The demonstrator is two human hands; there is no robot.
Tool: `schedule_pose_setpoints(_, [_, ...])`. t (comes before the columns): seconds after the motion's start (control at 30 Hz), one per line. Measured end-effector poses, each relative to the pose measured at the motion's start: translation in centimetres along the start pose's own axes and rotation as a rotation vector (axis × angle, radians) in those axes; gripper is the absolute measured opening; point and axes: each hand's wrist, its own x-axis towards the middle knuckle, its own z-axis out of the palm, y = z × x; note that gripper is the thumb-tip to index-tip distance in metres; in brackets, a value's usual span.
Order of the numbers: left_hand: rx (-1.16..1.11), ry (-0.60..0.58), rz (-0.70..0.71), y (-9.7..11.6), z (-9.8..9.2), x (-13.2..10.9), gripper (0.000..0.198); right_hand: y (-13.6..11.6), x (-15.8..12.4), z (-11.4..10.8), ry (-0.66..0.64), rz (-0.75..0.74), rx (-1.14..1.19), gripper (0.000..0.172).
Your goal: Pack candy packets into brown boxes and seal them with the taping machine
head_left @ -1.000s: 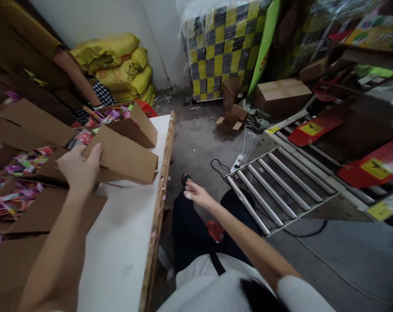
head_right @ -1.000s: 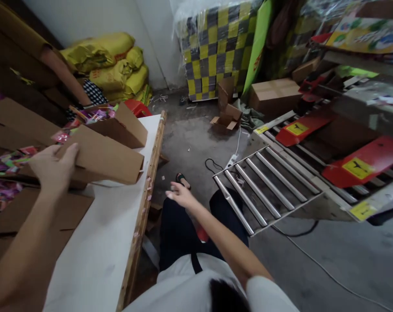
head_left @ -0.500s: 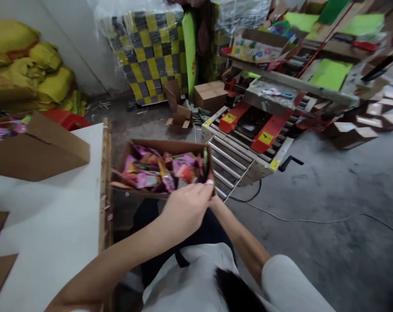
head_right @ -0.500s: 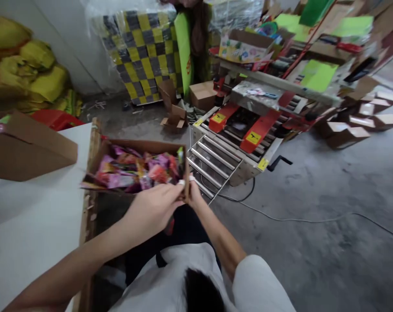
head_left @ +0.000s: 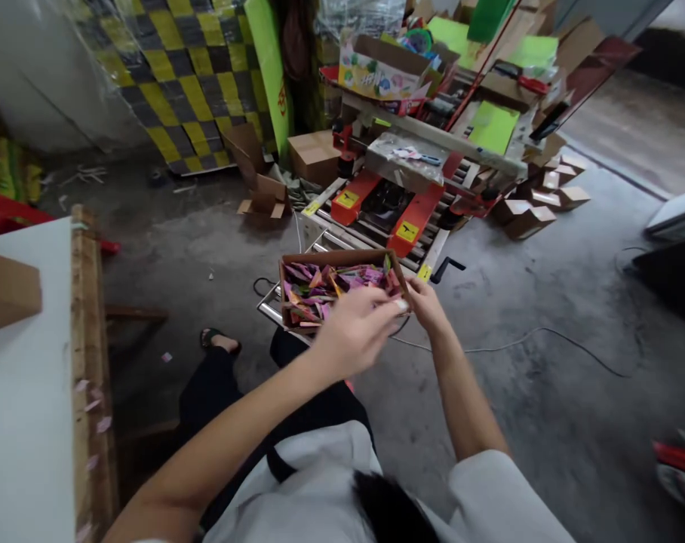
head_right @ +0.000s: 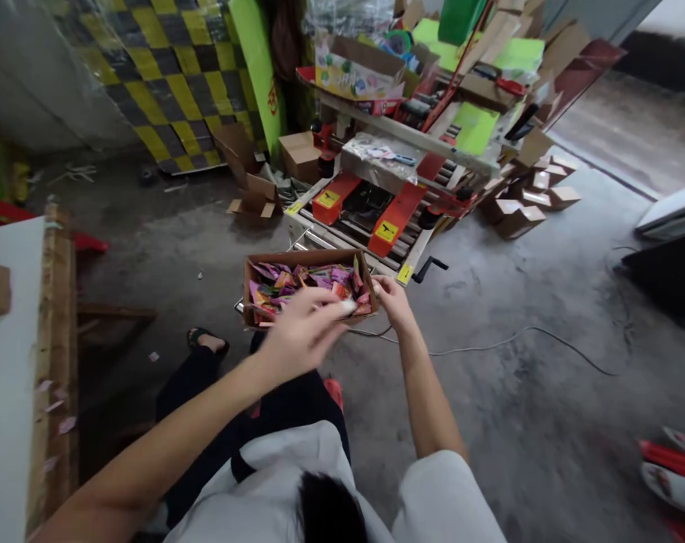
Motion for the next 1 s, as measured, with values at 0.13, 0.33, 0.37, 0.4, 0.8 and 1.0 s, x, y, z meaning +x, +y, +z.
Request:
schedule_pose_setpoints(0.13, [0.019,0.167,-0.330,-8.3,-7.9,-3.9,0.010,-1.7,-1.7,-2.2,-0.052,-0.014,0.191,0.053])
schedule_pose_setpoints(0.33, [-0.364,-0.430,-0.524,-14.3,-6.1,-3.8,0.028,-7.0,1.2,0.7,-0.536,0.056,-0.019,0.050])
schedule_pose_setpoints(0.37, [-0.320,-0.489,-0.488,-14.1,-5.1,-3.0,0.026,-7.6,1.8,1.6,-0.624,0.070,-0.081,0.050])
schedule_pose_setpoints(0.4, [-0.251,-0.559,-0.445,-13.8,-4.2,-2.1,0.022,-8.0,2.4,2.5,-0.696,0.076,-0.140,0.049])
schedule_pose_setpoints(0.8, [0.275,-0.950,-0.367,-13.5,0.9,0.8,0.022,-7.6,2.7,4.6,-1.004,-0.004,-0.618,0.086])
schedule_pose_setpoints(1.0, [0.101,-0.723,-0.430,-13.6,-4.0,0.1,0.023,-7.0,6.3,5.5,-0.916,0.214,-0.591,0.043])
